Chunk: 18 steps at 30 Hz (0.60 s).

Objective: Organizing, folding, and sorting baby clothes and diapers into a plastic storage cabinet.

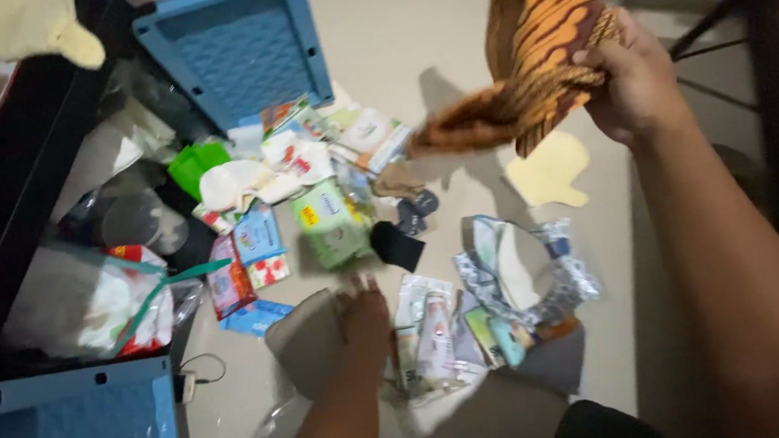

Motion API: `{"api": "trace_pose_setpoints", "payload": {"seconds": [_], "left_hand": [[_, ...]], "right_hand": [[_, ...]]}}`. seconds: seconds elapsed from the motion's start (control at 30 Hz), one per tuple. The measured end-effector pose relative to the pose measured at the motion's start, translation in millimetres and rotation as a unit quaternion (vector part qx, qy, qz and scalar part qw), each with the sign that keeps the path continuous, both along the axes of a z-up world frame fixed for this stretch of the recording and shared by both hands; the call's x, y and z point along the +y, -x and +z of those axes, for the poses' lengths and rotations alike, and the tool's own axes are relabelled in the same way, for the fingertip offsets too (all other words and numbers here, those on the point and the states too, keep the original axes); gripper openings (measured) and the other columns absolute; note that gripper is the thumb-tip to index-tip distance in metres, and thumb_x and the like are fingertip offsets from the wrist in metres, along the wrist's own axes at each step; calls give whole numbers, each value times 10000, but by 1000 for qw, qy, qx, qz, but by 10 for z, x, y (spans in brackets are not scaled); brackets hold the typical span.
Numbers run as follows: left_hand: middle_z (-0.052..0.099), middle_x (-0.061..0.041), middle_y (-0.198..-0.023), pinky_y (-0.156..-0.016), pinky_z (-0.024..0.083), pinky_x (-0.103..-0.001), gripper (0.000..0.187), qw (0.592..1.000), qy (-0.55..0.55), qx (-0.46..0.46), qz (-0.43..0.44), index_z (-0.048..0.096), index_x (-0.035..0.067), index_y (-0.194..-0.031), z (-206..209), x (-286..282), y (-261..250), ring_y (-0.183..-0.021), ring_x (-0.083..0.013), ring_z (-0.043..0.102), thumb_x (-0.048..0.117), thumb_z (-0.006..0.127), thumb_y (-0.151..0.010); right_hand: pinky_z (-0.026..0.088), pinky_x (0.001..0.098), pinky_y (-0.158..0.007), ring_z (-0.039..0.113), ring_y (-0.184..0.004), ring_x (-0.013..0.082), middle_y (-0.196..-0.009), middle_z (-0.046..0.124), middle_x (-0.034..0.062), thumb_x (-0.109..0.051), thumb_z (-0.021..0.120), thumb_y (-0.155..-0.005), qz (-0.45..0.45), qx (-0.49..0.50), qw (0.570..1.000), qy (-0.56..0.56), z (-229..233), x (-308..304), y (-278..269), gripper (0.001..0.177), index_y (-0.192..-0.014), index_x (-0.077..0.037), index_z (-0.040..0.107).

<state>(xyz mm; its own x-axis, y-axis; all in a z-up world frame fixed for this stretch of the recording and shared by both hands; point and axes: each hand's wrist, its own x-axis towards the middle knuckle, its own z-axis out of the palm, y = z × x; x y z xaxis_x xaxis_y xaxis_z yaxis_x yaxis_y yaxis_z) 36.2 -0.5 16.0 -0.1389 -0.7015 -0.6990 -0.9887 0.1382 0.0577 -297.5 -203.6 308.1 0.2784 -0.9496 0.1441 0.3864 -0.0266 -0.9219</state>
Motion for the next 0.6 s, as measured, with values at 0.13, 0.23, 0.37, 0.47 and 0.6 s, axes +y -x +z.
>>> {"api": "trace_pose_setpoints", "payload": {"seconds": [0.13,0.23,0.37,0.47,0.6], "left_hand": [[324,-158,-1593,-1112,405,-624,514,996,-29,-19,-84,496,345,-1463,326,98,-29,-1519,-503,213,379,612,-964],[410,-175,-1537,-1109,414,-580,509,998,35,44,-2,536,278,-1440,93,217,114,-1472,-471,299,436,607,-961],[621,-227,-1396,-1100,445,-430,774,841,146,359,376,557,15,-1426,19,465,501,-1324,-357,575,613,568,-935],[350,-140,-1617,-1163,403,-550,926,530,-188,588,581,225,158,-1606,1691,864,1070,-1451,-361,386,727,424,-903],[428,-143,-1569,-1052,366,-612,995,295,-273,732,550,332,173,-1546,2590,1148,1289,-1391,-378,437,814,331,-786]], "right_hand": [[562,362,-979,672,-1034,197,-1135,657,83,54,512,-957,-10,136,990,42,391,550,317,287,-1233,-26,518],[522,360,-838,593,-919,172,-994,581,66,-17,599,-997,-50,352,930,93,498,873,577,161,-1124,-27,500],[552,299,-708,641,-823,109,-857,574,10,-128,637,-944,-19,404,913,57,845,1530,378,200,-952,-93,440],[460,283,-733,533,-843,115,-885,549,24,-111,666,-983,-45,396,914,79,767,1991,230,179,-1026,-87,495],[515,284,-822,599,-904,119,-954,614,21,-95,659,-978,-34,198,980,12,736,2625,-105,147,-1055,-76,536]]}}
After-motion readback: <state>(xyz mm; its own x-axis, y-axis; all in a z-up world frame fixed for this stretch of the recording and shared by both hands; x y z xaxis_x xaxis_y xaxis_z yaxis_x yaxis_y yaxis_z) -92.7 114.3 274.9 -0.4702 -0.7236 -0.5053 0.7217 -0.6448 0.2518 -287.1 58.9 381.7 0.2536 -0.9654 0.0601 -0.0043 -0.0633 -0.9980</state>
